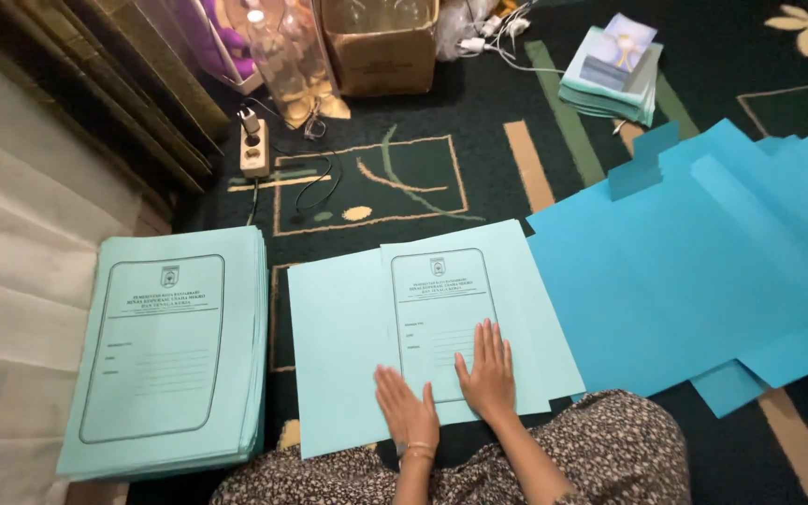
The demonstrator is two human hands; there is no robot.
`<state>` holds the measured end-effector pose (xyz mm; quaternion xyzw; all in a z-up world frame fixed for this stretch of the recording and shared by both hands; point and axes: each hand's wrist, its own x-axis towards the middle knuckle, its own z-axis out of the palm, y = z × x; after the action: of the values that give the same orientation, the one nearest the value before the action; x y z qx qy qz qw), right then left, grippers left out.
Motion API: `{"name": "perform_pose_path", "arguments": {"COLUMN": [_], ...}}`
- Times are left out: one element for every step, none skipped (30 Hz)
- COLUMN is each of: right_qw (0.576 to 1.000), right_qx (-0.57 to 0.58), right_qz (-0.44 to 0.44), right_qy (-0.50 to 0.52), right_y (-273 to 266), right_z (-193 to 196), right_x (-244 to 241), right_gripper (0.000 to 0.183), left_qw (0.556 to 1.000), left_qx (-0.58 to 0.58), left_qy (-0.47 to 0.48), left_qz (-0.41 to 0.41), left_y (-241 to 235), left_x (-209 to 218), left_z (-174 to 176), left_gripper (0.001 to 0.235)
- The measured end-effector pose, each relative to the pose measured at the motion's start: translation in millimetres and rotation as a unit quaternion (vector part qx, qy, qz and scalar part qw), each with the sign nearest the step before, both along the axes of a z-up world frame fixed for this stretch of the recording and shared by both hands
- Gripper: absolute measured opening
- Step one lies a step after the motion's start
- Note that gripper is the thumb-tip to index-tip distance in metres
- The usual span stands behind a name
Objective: The person sits on the floor and repeatedly folds light blue folders in half, smoothing the crease with both hands. The person places each folded folder onto a growing stack to the left while taking new folders from a pile on the right.
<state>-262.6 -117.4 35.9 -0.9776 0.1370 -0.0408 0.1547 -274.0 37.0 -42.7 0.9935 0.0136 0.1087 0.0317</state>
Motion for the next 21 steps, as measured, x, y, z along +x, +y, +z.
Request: {"name": "perform_pose_path", "arguments": {"right_qw": [1.000, 1.000, 0.999, 0.999, 0.997, 0.992, 0.993, 0.993, 0.993, 0.993, 0.995, 0.995, 0.996, 0.996, 0.996, 0.996, 0.994, 0.993, 0.993, 0.993, 0.992], "right_qx": [-0.003, -0.013, -0.023, -0.028, -0.017, -0.003, -0.006, -0.012, -0.018, -0.018, -0.009, 0.000, -0.001, 0.006, 0.013, 0.011, 0.017, 0.024, 0.021, 0.041, 0.061], "right_qz": [0.000, -0.010, -0.020, -0.017, -0.069, -0.119, -0.114, -0.113, -0.112, -0.108, -0.100, -0.091, -0.087, -0.084, -0.082, -0.077, -0.081, -0.083, -0.078, -0.078, -0.078], "right_qy": [-0.005, -0.014, -0.023, -0.025, -0.028, -0.030, -0.032, -0.037, -0.041, -0.041, -0.002, 0.035, 0.034, 0.039, 0.043, 0.044, 0.066, 0.086, 0.085, 0.081, 0.078], "right_y": [2.5, 1.2, 0.2, 0.3, 0.5, 3.2, 0.1, -0.7, -1.8, -1.8, -1.5, -1.0, -1.4, -1.6, -1.4, -1.6, -1.7, -1.6, -1.3, 0.1, 1.8], "right_z": [-4.5, -8.8, -13.6, -12.2, -10.7, -8.5, -14.6, -22.6, -31.0, -28.5, -26.0, -23.9, -23.7, -24.0, -24.4, -23.5, -22.3, -20.8, -16.7, -15.0, -13.3], "right_x": [-1.4, -1.7, -1.5, -6.7, -11.1, -11.9, -16.1, -21.3, -25.9, -30.3, -33.6, -34.7, -34.5, -36.6, -38.4, -39.9, -41.1, -39.3, -35.3, -38.4, -40.9], "right_gripper": [0.079, 0.078, 0.077, 0.077, 0.080, 0.083, 0.083, 0.082, 0.081, 0.081, 0.080, 0.079, 0.079, 0.079, 0.079, 0.079, 0.079, 0.079, 0.079, 0.076, 0.072], "left_qw": [1.000, 0.998, 0.994, 0.993, 0.993, 0.992, 0.992, 0.991, 0.987, 0.987, 0.979, 0.969, 0.968, 0.943, 0.909, 0.908, 0.866, 0.814, 0.812, 0.817, 0.821], "left_qx": [-0.003, -0.018, -0.033, -0.038, -0.067, -0.093, -0.096, -0.116, -0.136, -0.136, -0.183, -0.230, -0.231, -0.318, -0.401, -0.403, -0.479, -0.550, -0.552, -0.545, -0.537], "left_qy": [-0.005, -0.046, -0.088, -0.089, -0.070, -0.052, -0.054, -0.006, 0.041, 0.041, 0.034, 0.025, 0.023, -0.016, -0.055, -0.056, -0.021, 0.011, 0.007, 0.045, 0.082], "left_qz": [0.000, 0.032, 0.063, 0.066, 0.064, 0.064, 0.068, 0.073, 0.077, 0.080, 0.083, 0.087, 0.090, 0.093, 0.096, 0.100, 0.144, 0.185, 0.188, 0.183, 0.178], "left_y": [1.1, -1.9, -4.4, -5.3, -6.1, -4.3, -6.8, -6.3, -6.1, -8.9, -11.6, -13.9, -13.6, -13.0, -12.0, -10.9, -9.5, -7.7, -5.4, -1.9, 1.8], "left_x": [-8.0, -15.0, -21.5, -20.6, -18.7, -13.7, -11.2, -9.5, -7.3, -7.5, -6.7, -3.5, -1.7, -2.4, -2.6, -1.2, 0.4, 5.0, 16.2, 19.7, 23.4], "left_z": [3.2, 5.5, 7.2, -1.3, -9.8, -16.9, -13.7, -11.9, -10.3, -4.9, 0.4, 5.4, 15.2, 24.5, 33.7, 39.0, 44.5, 50.7, 31.2, 8.7, -13.8], "left_gripper": [0.092, 0.095, 0.097, 0.097, 0.100, 0.103, 0.103, 0.088, 0.075, 0.075, 0.054, 0.039, 0.039, 0.042, 0.046, 0.046, 0.061, 0.076, 0.076, 0.081, 0.086]}}
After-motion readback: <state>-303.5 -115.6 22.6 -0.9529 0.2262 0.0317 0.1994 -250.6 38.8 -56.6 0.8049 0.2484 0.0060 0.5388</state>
